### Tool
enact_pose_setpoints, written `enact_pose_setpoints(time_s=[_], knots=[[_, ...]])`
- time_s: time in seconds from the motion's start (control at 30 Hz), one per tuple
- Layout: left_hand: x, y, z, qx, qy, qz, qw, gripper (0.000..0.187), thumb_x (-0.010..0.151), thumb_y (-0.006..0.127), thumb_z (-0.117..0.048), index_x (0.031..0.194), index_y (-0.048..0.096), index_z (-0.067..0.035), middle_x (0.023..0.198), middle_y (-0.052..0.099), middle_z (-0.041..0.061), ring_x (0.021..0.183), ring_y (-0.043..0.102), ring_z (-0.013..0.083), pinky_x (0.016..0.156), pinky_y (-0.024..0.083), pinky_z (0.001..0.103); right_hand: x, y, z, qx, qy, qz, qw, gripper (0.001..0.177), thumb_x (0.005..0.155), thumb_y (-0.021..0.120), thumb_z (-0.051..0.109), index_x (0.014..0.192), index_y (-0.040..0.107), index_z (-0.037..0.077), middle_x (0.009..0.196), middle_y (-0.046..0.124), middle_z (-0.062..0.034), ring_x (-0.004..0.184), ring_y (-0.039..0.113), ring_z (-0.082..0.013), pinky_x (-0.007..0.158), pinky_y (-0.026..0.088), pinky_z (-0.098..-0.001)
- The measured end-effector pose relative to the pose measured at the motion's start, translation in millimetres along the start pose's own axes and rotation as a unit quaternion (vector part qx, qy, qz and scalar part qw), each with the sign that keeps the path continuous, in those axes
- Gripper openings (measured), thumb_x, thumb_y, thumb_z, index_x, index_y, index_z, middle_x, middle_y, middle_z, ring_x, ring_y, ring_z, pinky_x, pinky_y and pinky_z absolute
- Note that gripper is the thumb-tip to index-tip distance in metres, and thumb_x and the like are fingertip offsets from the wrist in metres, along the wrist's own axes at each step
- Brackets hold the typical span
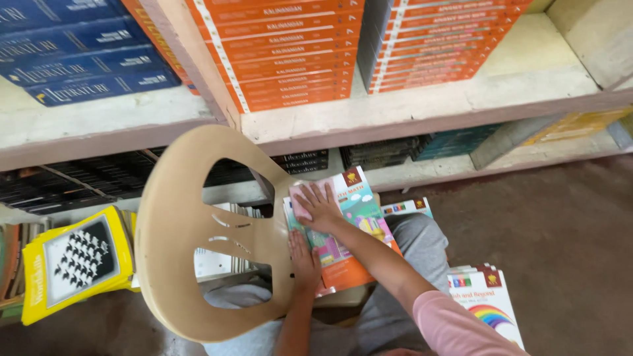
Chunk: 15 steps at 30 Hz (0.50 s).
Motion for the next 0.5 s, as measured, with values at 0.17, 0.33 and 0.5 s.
enact_pose_setpoints(time_s=[0.17, 0.33, 0.5], knots=[[-1, 5, 17, -0.064, -0.039, -0.005, 0.997, 0.076, 0.104, 0.026, -0.054, 0.155, 0.034, 0.002, 0.157, 0.037, 0.027, 0.147, 0.030, 0.0483, 0.119, 0.022, 0.058, -76, 6, 21, -0.032, -0.084, -0.150, 0.985, 0.083, 0.090, 0.043, 0.072, 0.159, 0.031, 0.029, 0.168, 0.025, -0.0075, 0.151, 0.026, -0.0377, 0.116, 0.017, -0.0685], [-6, 17, 33, -0.024, -0.047, 0.015, 0.999, 0.072, 0.107, 0.024, -0.047, 0.157, 0.029, 0.005, 0.160, 0.030, 0.029, 0.148, 0.024, 0.0509, 0.119, 0.020, 0.059, -167, 8, 39, -0.021, -0.093, -0.114, 0.989, 0.081, 0.087, 0.052, 0.069, 0.155, 0.039, 0.027, 0.167, 0.027, -0.0077, 0.151, 0.023, -0.0372, 0.114, 0.019, -0.0700], [1, 13, 8, 0.009, -0.002, 0.063, 0.998, 0.068, 0.107, 0.022, -0.045, 0.159, 0.028, 0.000, 0.165, 0.026, 0.024, 0.151, 0.021, 0.0457, 0.121, 0.017, 0.057, -192, -3, 41, -0.004, -0.106, -0.118, 0.987, 0.076, 0.088, 0.054, 0.068, 0.153, 0.044, 0.030, 0.162, 0.035, -0.0070, 0.147, 0.030, -0.0360, 0.110, 0.021, -0.0707]])
Point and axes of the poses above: each hand's wrist, its own x-axis towards the middle knuckle, its own y-axis out of the palm, z = x × y, the point moved 9 cm from there along x, towards the middle knuckle
